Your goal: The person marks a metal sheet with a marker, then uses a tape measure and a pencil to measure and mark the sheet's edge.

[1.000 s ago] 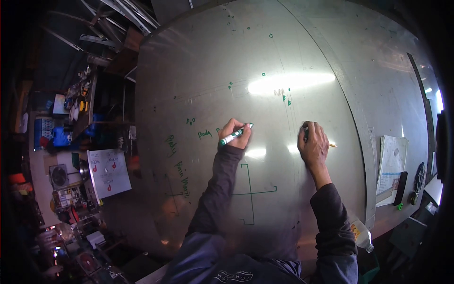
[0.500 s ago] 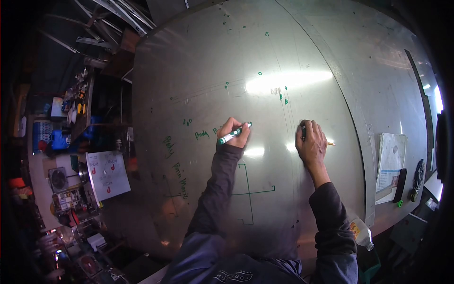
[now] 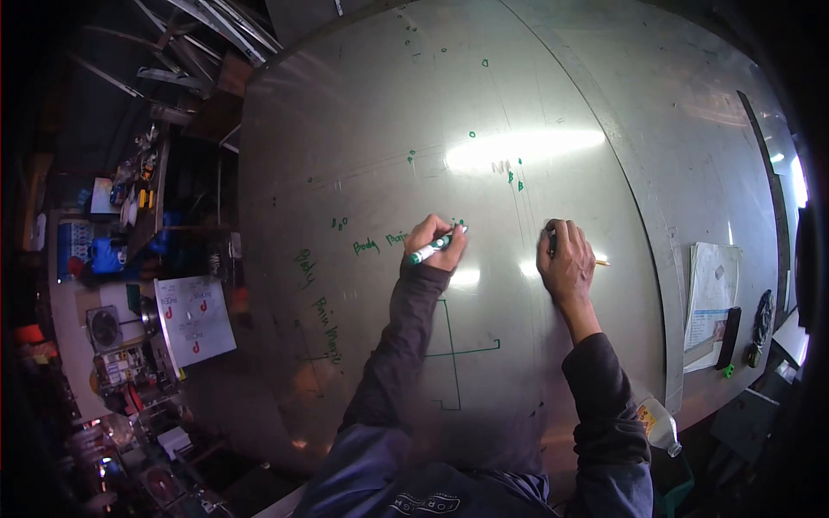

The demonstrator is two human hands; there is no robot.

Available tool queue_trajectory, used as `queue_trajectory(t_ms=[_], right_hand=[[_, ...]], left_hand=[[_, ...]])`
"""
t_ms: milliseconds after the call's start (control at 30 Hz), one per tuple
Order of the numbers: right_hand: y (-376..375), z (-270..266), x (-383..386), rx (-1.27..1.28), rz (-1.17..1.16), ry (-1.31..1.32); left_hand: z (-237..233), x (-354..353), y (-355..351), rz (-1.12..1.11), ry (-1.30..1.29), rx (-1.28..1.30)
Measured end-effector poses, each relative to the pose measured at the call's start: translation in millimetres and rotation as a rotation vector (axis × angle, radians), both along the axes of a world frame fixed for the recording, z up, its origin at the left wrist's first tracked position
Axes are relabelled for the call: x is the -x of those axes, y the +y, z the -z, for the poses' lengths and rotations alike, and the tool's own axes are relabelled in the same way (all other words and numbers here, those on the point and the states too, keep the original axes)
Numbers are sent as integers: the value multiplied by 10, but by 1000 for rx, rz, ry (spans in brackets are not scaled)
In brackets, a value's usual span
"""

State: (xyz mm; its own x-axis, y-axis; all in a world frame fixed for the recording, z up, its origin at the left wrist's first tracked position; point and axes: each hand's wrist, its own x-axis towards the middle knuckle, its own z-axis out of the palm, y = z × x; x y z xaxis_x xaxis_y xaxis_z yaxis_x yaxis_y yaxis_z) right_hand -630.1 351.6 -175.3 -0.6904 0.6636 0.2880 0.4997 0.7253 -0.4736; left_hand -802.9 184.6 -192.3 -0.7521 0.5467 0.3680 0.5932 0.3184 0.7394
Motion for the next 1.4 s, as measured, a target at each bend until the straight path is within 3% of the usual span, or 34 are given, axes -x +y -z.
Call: queue_trajectory(t_ms=[67,200,267,433,500,600,867,1000,1200,1400], right_hand=[[-56,-1,-14,17,-11,1],[-63,-47,14,4,-19,-6],[-73,-51,11,9,8,-25],[-119,-59,7,-10,0,-34],[-143,-41,2,-1,2,-53],[-154,9,-20,-67,-39,-45],[-128,172,-114,-209,-101,-61],[-350,150,-415,-165,-183,-194],[-898,-51,-1245,6,-245,-238],[-1721,-297,-2311,351,-149,-40]], left_hand=[[-31,-89,-25,-14,-59,6],[-127,-347,-359,-170,-408,-386],[-111,-605,-760,-261,-403,-417],[-61,-1550,-2075,-360,-265,-168],[-49,-1906,-2509,-229,65,69],[-46,-2364,-2801,-241,195,255],[-14,-2412,-2794,-295,236,202],[21,-2402,-2785,-298,278,165],[39,-2400,-2776,-319,253,125],[64,-2387,-2778,-319,240,43]])
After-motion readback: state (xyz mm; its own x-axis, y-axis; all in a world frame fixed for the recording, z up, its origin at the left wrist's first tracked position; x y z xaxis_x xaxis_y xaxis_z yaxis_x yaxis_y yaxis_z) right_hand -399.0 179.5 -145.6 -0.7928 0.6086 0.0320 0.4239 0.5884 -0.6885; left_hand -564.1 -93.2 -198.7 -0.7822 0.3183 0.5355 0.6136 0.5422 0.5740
